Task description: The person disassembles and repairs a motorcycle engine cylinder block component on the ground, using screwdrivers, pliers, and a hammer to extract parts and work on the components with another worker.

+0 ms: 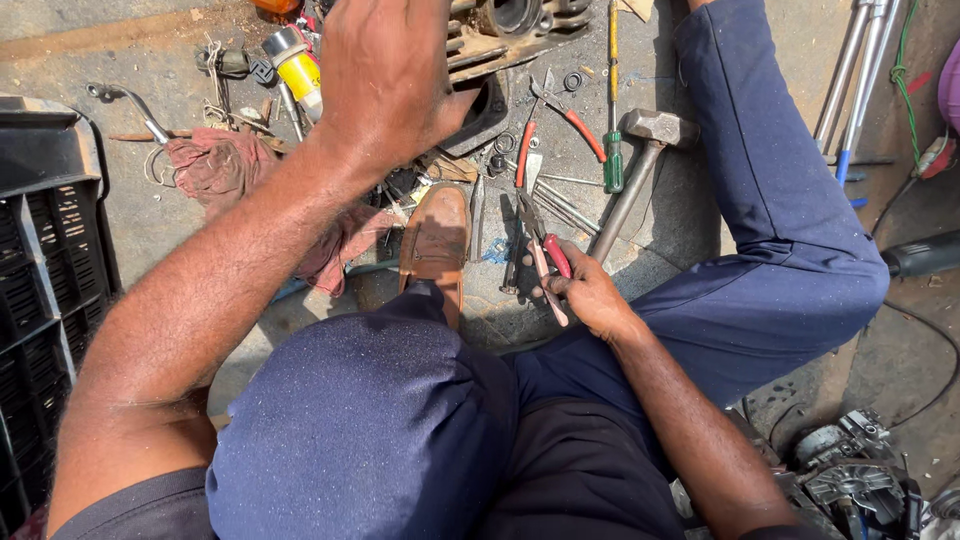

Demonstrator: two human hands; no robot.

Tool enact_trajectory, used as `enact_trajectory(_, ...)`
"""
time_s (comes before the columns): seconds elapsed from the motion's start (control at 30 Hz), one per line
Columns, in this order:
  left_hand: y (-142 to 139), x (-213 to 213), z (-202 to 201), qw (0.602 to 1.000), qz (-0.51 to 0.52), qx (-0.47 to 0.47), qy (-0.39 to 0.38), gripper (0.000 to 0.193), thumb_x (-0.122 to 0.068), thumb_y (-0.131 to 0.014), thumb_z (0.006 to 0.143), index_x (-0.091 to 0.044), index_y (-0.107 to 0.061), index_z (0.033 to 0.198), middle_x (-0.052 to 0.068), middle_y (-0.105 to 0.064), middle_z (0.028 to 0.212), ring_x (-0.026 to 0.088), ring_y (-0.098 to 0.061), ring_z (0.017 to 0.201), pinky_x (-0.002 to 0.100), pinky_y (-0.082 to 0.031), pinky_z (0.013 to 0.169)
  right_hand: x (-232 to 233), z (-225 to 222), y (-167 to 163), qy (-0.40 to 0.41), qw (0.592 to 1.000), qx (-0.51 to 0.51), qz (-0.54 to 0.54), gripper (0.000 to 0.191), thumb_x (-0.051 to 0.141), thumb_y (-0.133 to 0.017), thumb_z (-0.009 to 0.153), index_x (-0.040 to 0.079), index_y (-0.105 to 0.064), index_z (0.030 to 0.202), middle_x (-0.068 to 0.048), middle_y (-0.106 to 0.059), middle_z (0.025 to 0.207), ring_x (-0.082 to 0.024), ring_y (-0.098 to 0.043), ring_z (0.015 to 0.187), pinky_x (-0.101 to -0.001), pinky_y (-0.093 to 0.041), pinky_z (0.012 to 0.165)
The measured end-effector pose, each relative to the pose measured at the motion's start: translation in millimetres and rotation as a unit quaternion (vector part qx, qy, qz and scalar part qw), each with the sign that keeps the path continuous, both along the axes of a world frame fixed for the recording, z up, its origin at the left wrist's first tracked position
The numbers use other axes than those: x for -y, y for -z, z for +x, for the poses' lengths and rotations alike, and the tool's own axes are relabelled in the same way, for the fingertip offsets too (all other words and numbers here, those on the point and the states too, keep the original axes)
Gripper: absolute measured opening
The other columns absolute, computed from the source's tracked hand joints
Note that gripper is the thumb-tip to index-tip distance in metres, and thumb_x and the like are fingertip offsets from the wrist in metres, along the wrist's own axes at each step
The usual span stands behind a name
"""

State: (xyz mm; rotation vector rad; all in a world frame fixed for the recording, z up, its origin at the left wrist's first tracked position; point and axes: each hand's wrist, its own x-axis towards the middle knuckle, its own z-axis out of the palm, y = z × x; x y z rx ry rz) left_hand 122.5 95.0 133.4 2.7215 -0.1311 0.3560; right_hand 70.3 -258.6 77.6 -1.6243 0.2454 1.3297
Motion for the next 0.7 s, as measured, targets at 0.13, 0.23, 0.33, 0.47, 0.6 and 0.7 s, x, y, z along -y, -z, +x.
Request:
enact_trajectory(0.13,19.8,12.9,-20.0,0.983,0.021,0.180,-0.002,0.047,-0.011,-0.083,0.091,0.000,-0.053,0.125,0.016,-0.060,0.133,0.032,-0.060,0.124,0.050,-0.054,0.107,-3.1,8.4,0.4,0.028,0.999,0.004,-0.022,0.062,-0.007,-0.054,0.090,0.005,-0.043,0.150,-0.008,-0.069,0.127,-0.019,-0.070,0.086,-0.0324,-0.056,0.076)
enact_trajectory(0.23,45.6,29.3,-42.7,0.987,0.036,0.153,0.046,0.033,-0.003,-0.067,0.096,0.001,-0.051,0.124,0.017,-0.060,0.139,0.032,-0.058,0.128,0.052,-0.052,0.109,-3.5,11.5,1.3,0.041,0.999,0.006,-0.008,0.063,-0.008,-0.052,0.088,0.003,-0.044,0.150,-0.010,-0.070,0.127,-0.020,-0.070,0.086,-0.0322,-0.057,0.077)
enact_trajectory(0.33,60.6,36.1,-49.5,0.985,0.103,0.094,0.103,0.040,-0.015,-0.076,0.089,-0.007,-0.052,0.120,0.019,-0.061,0.136,0.035,-0.059,0.123,0.054,-0.046,0.102,-3.2,10.0,2.5,0.037,0.999,0.006,0.011,0.069,-0.010,-0.051,0.086,0.004,-0.040,0.152,-0.011,-0.071,0.128,-0.020,-0.071,0.088,-0.0320,-0.059,0.081)
enact_trajectory(0.47,49.0,30.3,-32.5,0.996,0.014,0.080,-0.025,0.069,-0.005,-0.082,0.073,0.004,-0.056,0.136,0.016,-0.060,0.137,0.031,-0.060,0.127,0.056,-0.039,0.105,-5.5,5.7,5.1,0.025,0.999,-0.005,-0.029,0.061,-0.007,-0.050,0.090,0.003,-0.044,0.150,-0.011,-0.070,0.125,-0.020,-0.071,0.087,-0.0363,-0.057,0.071)
enact_trajectory(0.6,18.1,15.5,4.8,0.991,0.113,0.059,-0.026,0.087,-0.012,-0.086,0.047,0.005,-0.060,0.128,0.015,-0.065,0.110,0.030,-0.062,0.100,0.064,-0.038,0.097,-10.0,4.0,10.6,0.027,0.999,0.023,0.027,0.063,-0.011,-0.050,0.086,0.003,-0.049,0.147,-0.010,-0.069,0.126,-0.021,-0.071,0.085,-0.0330,-0.057,0.076)
enact_trajectory(0.7,6.8,25.7,30.4,0.984,0.179,0.009,-0.012,0.054,-0.016,-0.087,0.064,-0.002,-0.064,0.111,0.014,-0.066,0.101,0.031,-0.064,0.094,0.048,-0.045,0.079,-8.3,-1.1,13.9,0.023,0.999,0.018,0.025,0.061,-0.010,-0.050,0.086,0.003,-0.050,0.145,-0.010,-0.069,0.126,-0.020,-0.071,0.086,-0.0327,-0.057,0.076)
